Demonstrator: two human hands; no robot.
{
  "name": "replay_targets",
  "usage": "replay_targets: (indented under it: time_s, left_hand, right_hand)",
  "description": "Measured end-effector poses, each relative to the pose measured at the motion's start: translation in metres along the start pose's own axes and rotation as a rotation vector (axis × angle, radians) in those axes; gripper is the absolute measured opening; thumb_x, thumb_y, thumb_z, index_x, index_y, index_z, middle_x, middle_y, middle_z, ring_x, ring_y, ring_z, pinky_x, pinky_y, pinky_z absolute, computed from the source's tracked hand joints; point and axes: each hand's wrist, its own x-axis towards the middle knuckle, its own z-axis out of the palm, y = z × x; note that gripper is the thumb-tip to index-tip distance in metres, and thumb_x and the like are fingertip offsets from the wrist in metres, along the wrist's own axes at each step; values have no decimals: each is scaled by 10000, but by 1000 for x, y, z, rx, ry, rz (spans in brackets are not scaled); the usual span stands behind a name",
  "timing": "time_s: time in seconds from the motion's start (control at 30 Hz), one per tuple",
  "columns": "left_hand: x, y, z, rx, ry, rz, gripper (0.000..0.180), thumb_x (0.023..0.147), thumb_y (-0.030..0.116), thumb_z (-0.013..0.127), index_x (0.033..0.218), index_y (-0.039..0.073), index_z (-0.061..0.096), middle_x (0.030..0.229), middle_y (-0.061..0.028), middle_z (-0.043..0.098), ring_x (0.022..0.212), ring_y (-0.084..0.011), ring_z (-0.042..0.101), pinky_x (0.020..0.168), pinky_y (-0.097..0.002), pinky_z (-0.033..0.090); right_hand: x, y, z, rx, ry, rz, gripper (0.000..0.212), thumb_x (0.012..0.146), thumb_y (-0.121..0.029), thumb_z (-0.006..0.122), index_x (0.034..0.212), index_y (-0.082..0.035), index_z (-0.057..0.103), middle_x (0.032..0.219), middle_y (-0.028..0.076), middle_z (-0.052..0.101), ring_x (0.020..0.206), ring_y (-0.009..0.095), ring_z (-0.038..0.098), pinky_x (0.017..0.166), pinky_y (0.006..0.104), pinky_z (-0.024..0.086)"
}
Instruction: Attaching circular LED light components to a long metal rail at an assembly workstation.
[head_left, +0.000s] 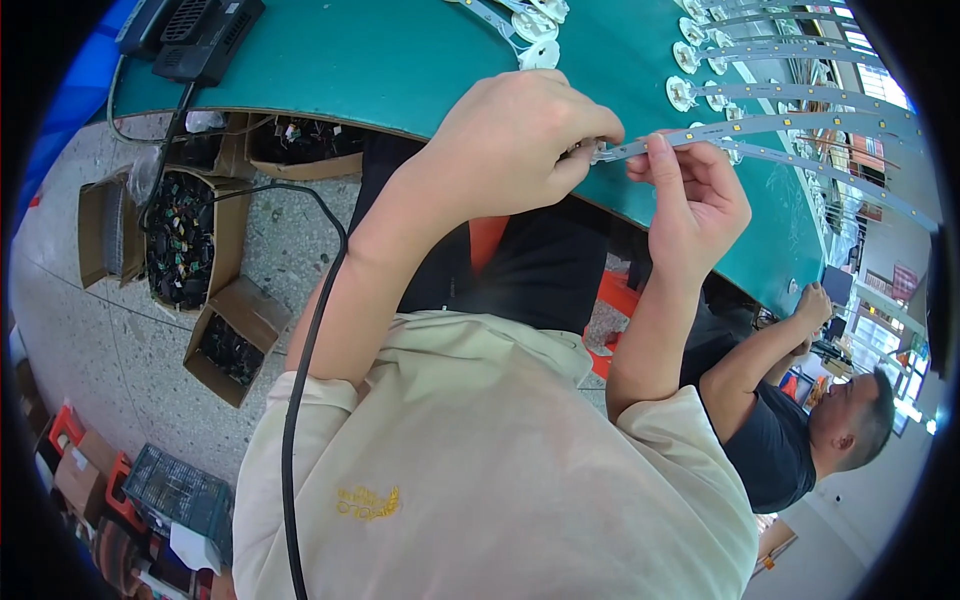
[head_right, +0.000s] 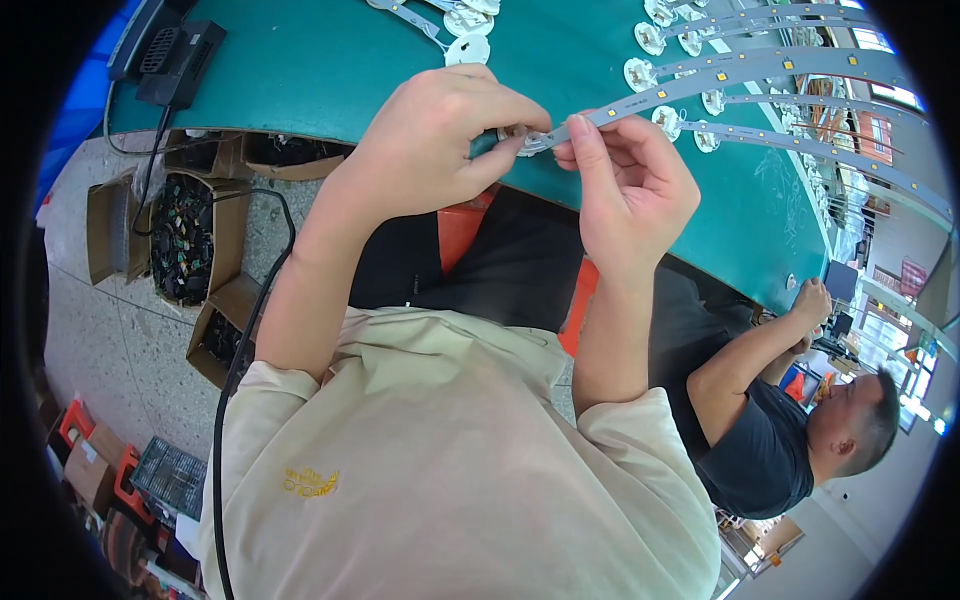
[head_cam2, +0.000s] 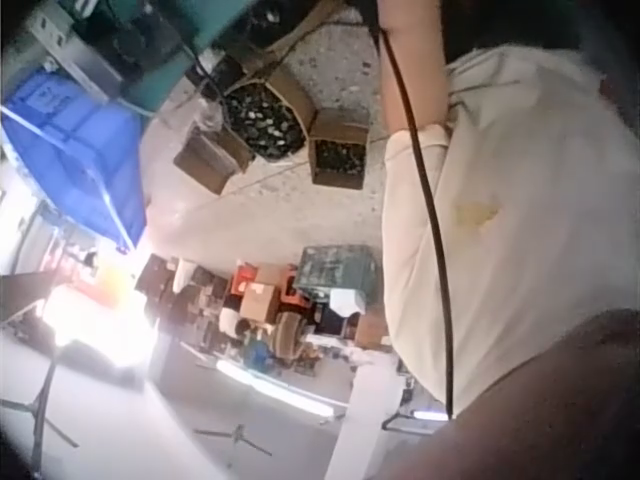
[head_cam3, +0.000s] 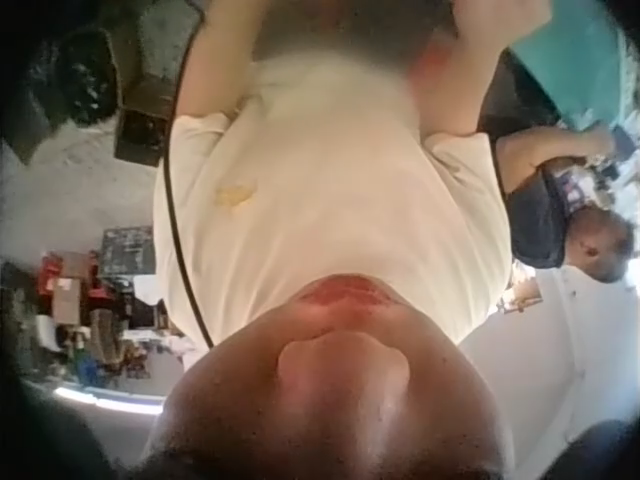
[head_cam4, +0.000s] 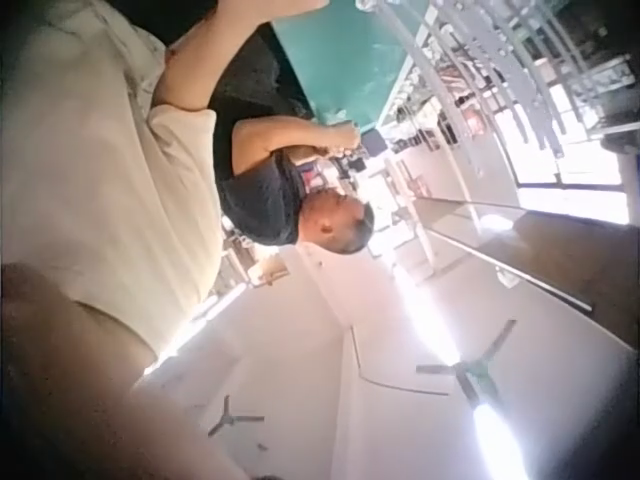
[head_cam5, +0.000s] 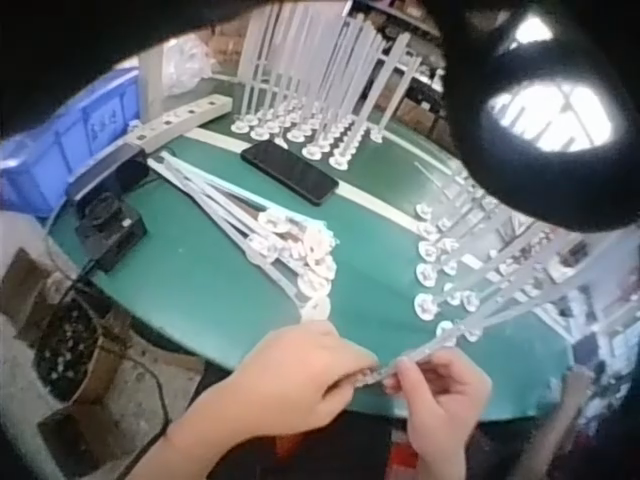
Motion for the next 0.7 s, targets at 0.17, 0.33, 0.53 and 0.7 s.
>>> replay_targets:
  time_s: [0.17,0.33,0.53,0.7]
  left_hand:
    - [1,-1,2,10,5,12,137,786,41,683,912,73,726,810,-71,707,730,-256,627,670,-362,505]
    - [1,0,4,42,39,12,100,815,82,686,908,73,723,822,-73,709,770,-264,651,687,-376,514]
    - [3,4,6,91,-1,-56,94,828,93,670,907,72,717,813,-75,703,766,-272,663,666,-383,520]
    - [1,2,11,100,83,8,101,808,84,668,897,72,717,807,-72,699,778,-271,670,667,-379,529]
  right_hand:
    - [-2,-1,-2,-26,25,-5,56,889,28,692,902,63,650,784,117,706,670,144,694,630,253,576]
    - [-4,1,-2,-98,24,-29,70,881,33,702,908,64,645,785,111,704,679,144,696,631,251,575]
    - [-5,1,-1,-184,-31,-45,87,870,48,706,929,67,644,825,110,703,713,139,696,623,248,577]
    - [-5,6,-2,-192,-97,-11,102,865,48,709,943,64,644,843,106,705,735,139,696,615,237,574]
